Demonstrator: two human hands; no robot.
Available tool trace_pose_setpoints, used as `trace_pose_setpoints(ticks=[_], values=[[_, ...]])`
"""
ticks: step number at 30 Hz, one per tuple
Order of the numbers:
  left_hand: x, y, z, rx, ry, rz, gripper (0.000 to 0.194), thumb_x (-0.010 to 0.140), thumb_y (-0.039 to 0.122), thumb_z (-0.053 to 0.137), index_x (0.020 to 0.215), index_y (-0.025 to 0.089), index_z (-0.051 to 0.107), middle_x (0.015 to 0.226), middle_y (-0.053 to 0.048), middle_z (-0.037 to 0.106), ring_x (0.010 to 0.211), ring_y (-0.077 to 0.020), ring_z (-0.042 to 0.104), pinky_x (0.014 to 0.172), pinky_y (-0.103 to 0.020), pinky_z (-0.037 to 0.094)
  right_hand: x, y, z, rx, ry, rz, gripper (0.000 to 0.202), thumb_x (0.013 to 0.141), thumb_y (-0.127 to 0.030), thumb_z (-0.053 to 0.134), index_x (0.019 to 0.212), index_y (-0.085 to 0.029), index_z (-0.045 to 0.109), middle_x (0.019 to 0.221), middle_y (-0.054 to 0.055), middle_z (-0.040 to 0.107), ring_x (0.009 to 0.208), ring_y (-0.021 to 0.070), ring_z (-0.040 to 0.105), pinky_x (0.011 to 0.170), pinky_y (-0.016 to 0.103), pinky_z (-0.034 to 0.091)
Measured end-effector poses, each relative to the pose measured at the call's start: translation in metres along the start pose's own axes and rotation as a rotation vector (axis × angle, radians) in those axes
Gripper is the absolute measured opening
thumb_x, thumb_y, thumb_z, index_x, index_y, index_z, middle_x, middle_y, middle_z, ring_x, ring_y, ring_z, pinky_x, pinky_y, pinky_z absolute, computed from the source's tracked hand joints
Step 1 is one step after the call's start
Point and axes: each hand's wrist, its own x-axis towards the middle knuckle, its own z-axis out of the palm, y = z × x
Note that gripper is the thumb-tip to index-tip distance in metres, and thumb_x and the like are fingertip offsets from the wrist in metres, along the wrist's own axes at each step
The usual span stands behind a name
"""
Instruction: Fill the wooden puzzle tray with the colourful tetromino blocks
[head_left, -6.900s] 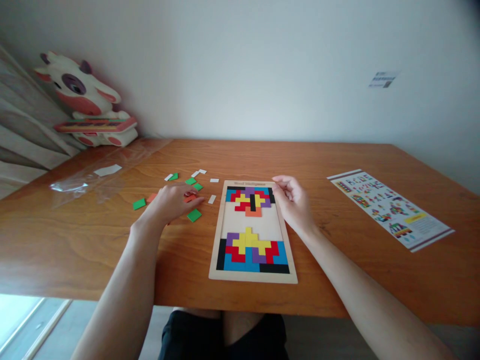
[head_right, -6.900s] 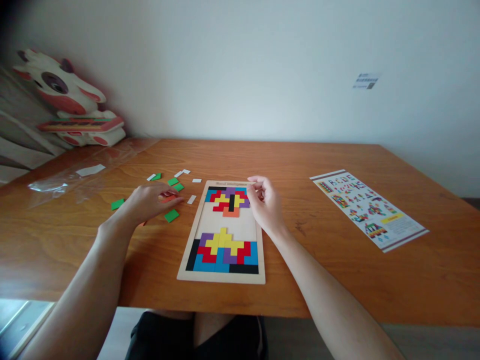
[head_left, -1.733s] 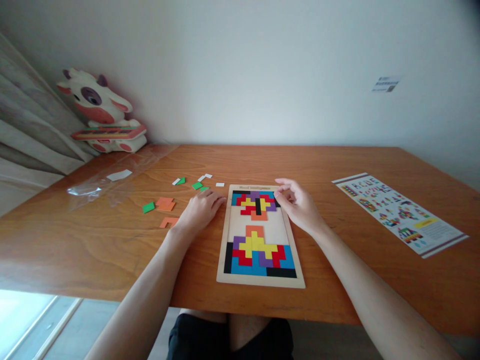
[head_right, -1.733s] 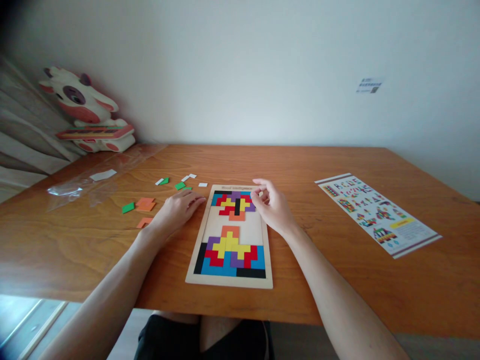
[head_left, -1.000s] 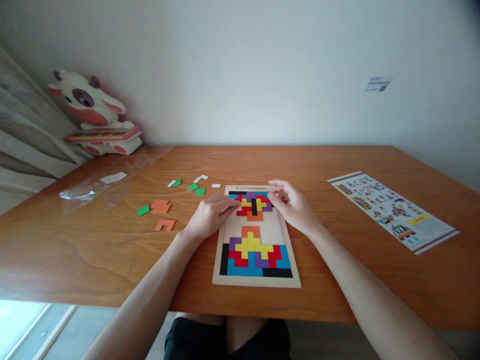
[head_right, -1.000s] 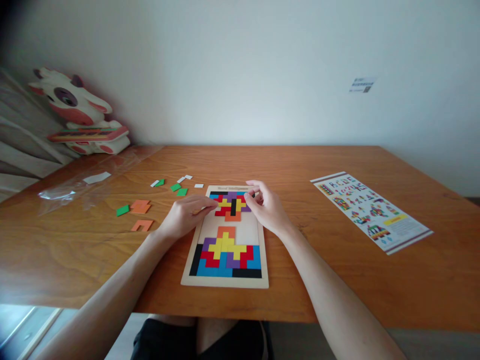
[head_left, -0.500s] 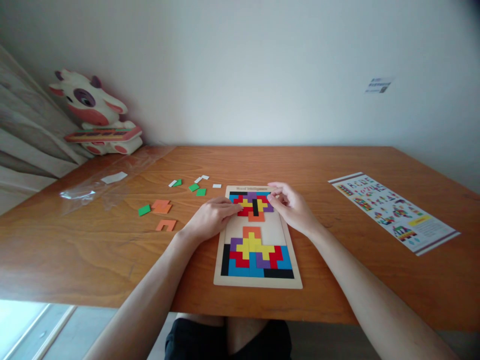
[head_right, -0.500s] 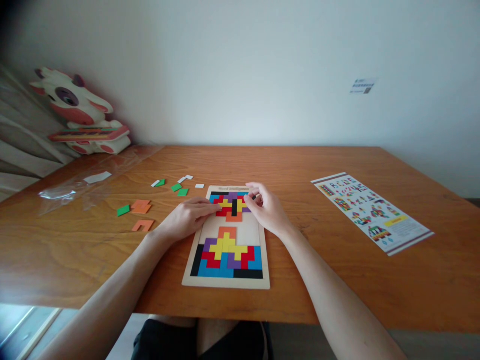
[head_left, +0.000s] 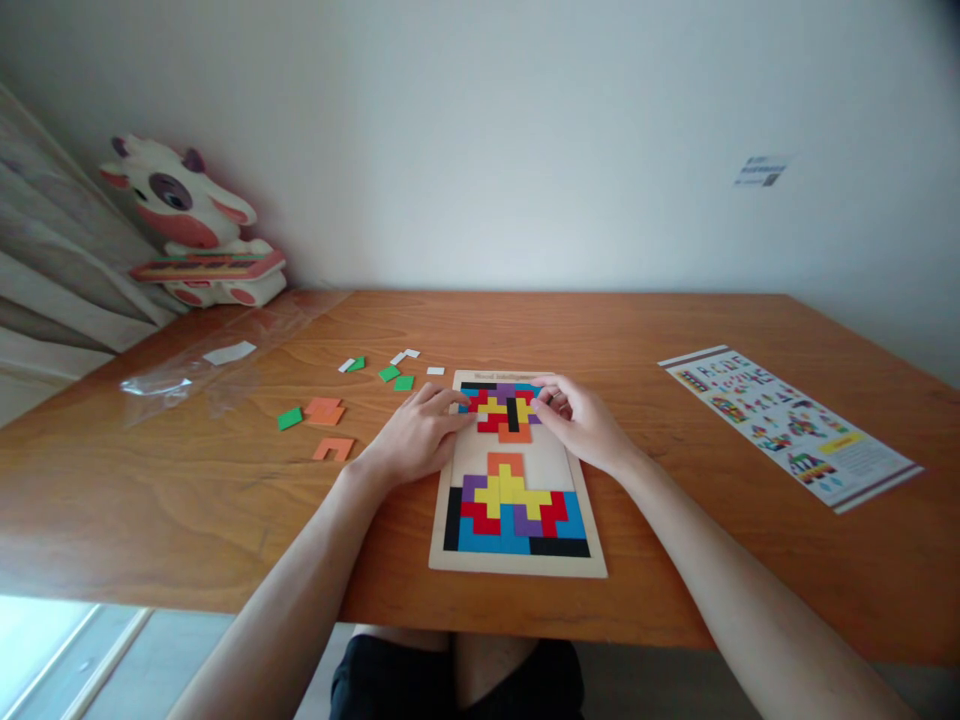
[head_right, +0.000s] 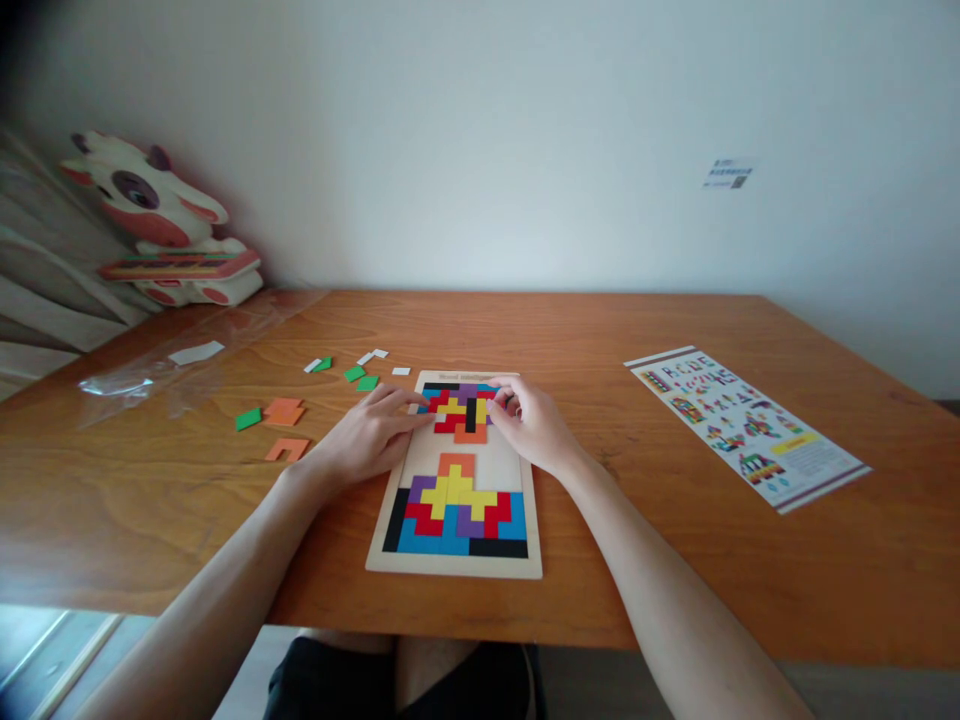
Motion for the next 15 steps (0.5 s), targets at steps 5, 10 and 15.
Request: trace_pose_setpoints(ticks=[5,10,15], values=[[-0.002,-0.001,-0.002,-0.011,-0.037,-0.001,0.040,0.094,0.015,0.043,0.123,0.023,0.070,0.124,-0.013,0.062,0.112,-0.0277,0.054,0.099,-0.047,0.049,-0.003,-0.002,0.004,-0.188,-0.056,-0.074,0.039,0.088,-0.046,0.064,0.121,-0.025,0.061,0.100,0.007,0.064,0.074,0.0190,0.060,0.068,0.038,0.053],[-0.003,-0.004,-0.004,-0.040,-0.003,-0.067,0.040,0.096,0.016,0.042,0.127,0.020,0.066,0.122,-0.013,0.063,0.110,-0.0263,0.056,0.098,-0.045,0.049,-0.007,-0.009,0.012,-0.322,-0.088,-0.126,0.042,0.085,-0.050,0.068,0.120,-0.028,0.062,0.108,0.010,0.065,0.090,0.0263,0.065,0.076,0.045,0.055],[-0.003,-0.004,-0.003,-0.037,-0.016,-0.093,0.037,0.096,0.017,0.042,0.124,0.017,0.066,0.118,-0.014,0.063,0.108,-0.0261,0.057,0.099,-0.044,0.049,-0.007,-0.008,0.016,-0.376,-0.080,-0.122,0.041,0.087,-0.051,0.065,0.117,-0.024,0.062,0.108,0.011,0.065,0.093,0.0278,0.065,0.078,0.046,0.055]])
